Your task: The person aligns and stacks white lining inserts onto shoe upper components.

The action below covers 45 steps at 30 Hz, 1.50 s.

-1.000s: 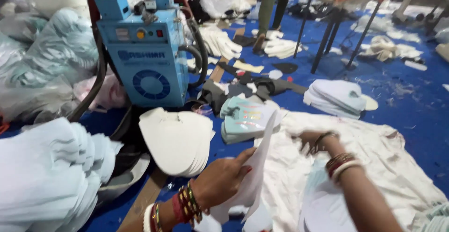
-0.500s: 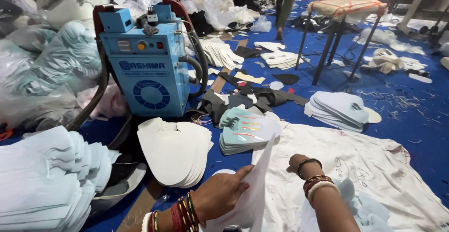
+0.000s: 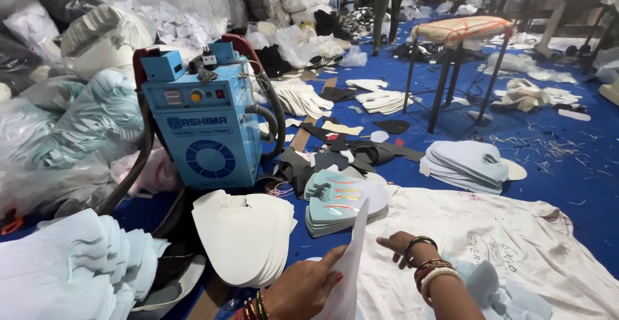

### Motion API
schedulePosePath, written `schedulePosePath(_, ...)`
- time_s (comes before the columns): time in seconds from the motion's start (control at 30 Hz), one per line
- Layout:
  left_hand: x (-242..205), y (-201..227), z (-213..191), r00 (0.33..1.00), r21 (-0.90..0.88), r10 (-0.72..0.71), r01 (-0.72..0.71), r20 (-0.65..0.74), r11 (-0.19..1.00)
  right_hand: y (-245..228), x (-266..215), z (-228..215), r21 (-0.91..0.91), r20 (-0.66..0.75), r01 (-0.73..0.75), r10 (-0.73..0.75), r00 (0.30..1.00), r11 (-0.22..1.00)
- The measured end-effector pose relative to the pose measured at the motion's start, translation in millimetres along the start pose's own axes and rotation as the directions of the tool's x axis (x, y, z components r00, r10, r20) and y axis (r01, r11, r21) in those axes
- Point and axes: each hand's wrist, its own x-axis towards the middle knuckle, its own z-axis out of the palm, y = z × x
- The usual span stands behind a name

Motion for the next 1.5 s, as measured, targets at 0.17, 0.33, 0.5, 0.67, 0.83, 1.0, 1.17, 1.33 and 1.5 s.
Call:
schedulePosePath(0.17,-2.3,-9.4,5.6,0.998,-0.016,0.046,-0.046,-0.032,0.999,-4.3,-5.3,3.0,0.160,0.032,-0.045,0.041,0.999,0.986)
schedulePosePath(0.33,1.7,-5.2,3.0,0.999,-0.010,0.016,-0.016,0.029,1.000,16.9,32.8,10.1,-0.539,-0.179,0.014,-0.131,0.975,0.842)
schedulePosePath(0.5,-4.3,-1.6,1.5,0.999,-0.016,0.036,-0.036,0.006,0.999,16.6,23.0,2.5,-0.521,-0.195,-0.027,-0.088,0.977,0.853)
schedulePosePath(0.67,-7.1,9.9,-5.1,1.000,-0.007,-0.010,0.010,0.003,1.000,15.6,20.8,-4.9,-0.509,-0.219,-0.072,-0.049,0.974,0.858)
schedulePosePath(0.83,-6.7,7.7,-4.3,1.000,-0.009,0.006,-0.006,-0.011,1.000,16.1,12.5,-7.3,-0.490,-0.222,-0.098,-0.016,0.975,0.866)
schedulePosePath(1.0,-5.8,1.0,0.4,0.998,0.003,0.044,-0.044,-0.033,0.999,14.7,15.6,-8.3,-0.502,-0.224,-0.091,-0.028,0.974,0.860)
schedulePosePath(1.17,-7.2,3.8,-0.3,0.999,0.012,0.025,-0.024,-0.028,1.000,15.2,15.3,-7.9,-0.501,-0.224,-0.067,-0.054,0.973,0.863)
schedulePosePath(1.33,-8.2,-3.4,3.9,0.990,0.010,0.104,-0.103,-0.091,0.995,19.3,20.4,-9.2,-0.516,-0.217,-0.032,-0.094,0.972,0.856)
schedulePosePath(1.5,-7.2,3.1,1.0,0.996,0.023,0.070,-0.069,-0.057,0.997,22.1,26.9,-9.5,-0.528,-0.203,-0.042,-0.078,0.976,0.848)
